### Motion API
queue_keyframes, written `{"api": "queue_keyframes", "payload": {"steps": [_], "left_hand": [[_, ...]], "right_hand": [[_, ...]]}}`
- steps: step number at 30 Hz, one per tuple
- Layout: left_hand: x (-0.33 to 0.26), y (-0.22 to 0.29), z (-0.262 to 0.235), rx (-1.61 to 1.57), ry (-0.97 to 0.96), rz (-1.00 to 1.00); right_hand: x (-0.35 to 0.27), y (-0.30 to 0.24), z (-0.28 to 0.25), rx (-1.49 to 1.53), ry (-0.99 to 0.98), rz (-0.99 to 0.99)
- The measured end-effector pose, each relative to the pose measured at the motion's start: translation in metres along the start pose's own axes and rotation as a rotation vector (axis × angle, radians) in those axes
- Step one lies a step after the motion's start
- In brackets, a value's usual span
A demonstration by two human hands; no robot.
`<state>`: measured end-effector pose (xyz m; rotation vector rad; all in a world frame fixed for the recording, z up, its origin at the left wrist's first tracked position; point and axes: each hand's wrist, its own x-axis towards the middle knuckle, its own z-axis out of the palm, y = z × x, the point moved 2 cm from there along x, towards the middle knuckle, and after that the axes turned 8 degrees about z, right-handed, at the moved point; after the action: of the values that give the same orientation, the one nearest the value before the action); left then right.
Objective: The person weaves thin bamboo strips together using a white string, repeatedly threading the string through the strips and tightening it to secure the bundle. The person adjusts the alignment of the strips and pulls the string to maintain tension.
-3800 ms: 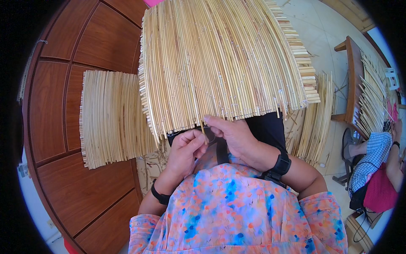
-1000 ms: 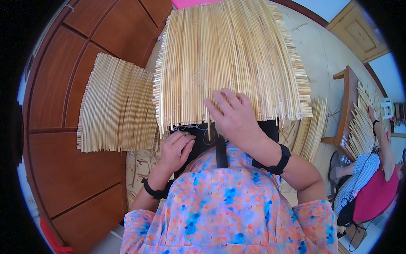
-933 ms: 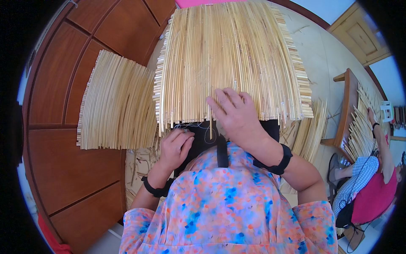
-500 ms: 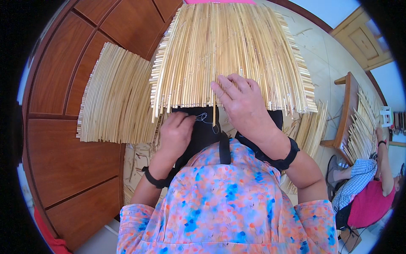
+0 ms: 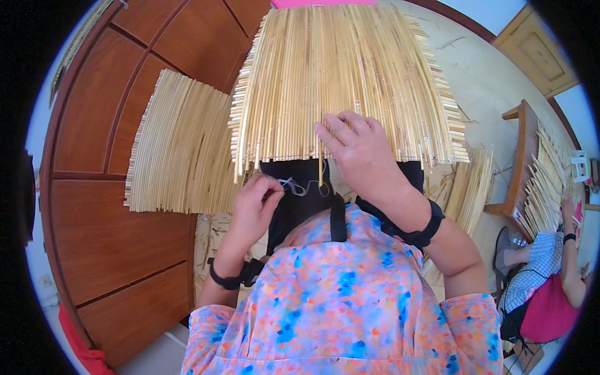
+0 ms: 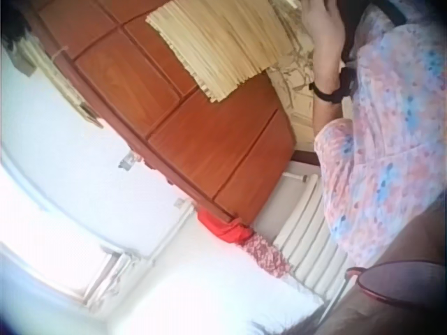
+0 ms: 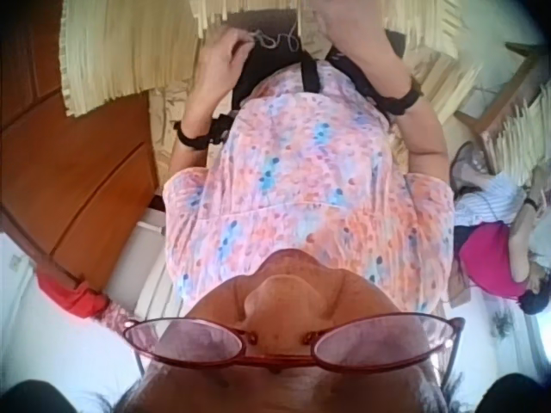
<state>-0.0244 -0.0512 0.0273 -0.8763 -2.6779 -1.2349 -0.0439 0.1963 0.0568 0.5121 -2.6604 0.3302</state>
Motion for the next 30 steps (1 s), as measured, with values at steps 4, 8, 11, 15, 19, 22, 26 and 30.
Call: {"api": "queue_keyframes", "payload": {"steps": [4,8,11,15,19,22,26,30], "left_hand": [[-0.029,0.018,-0.048,-0.289,0.062,-0.245],[-0.050,0.029,-0.092,-0.488,0.244,-0.361],[-0.057,0.035,-0.115,-0.502,0.367,-0.212],[-0.069,0.044,-0.118,-0.705,0.364,0.051],[-0.045,0.045,-0.064,-0.850,0.054,-0.106],[-0.020,0.035,-0.020,-0.830,-0.114,-0.192],[0.006,0.023,0.018,-0.774,-0.115,-0.241],[0.020,0.004,0.037,-0.877,-0.061,-0.302]], "right_hand": [[-0.002,0.002,0.005,0.013,-0.027,0.013],[-0.001,-0.001,0.007,0.003,0.001,-0.011],[-0.001,-0.001,0.006,0.020,0.022,-0.011],[0.002,-0.001,-0.001,0.046,0.035,-0.005],[0.006,-0.002,-0.014,0.085,0.013,0.050],[0.006,-0.001,-0.019,0.051,0.012,0.062],[0.005,0.000,-0.023,0.059,0.012,0.093],[0.006,-0.002,-0.027,0.074,-0.004,0.110]]}}
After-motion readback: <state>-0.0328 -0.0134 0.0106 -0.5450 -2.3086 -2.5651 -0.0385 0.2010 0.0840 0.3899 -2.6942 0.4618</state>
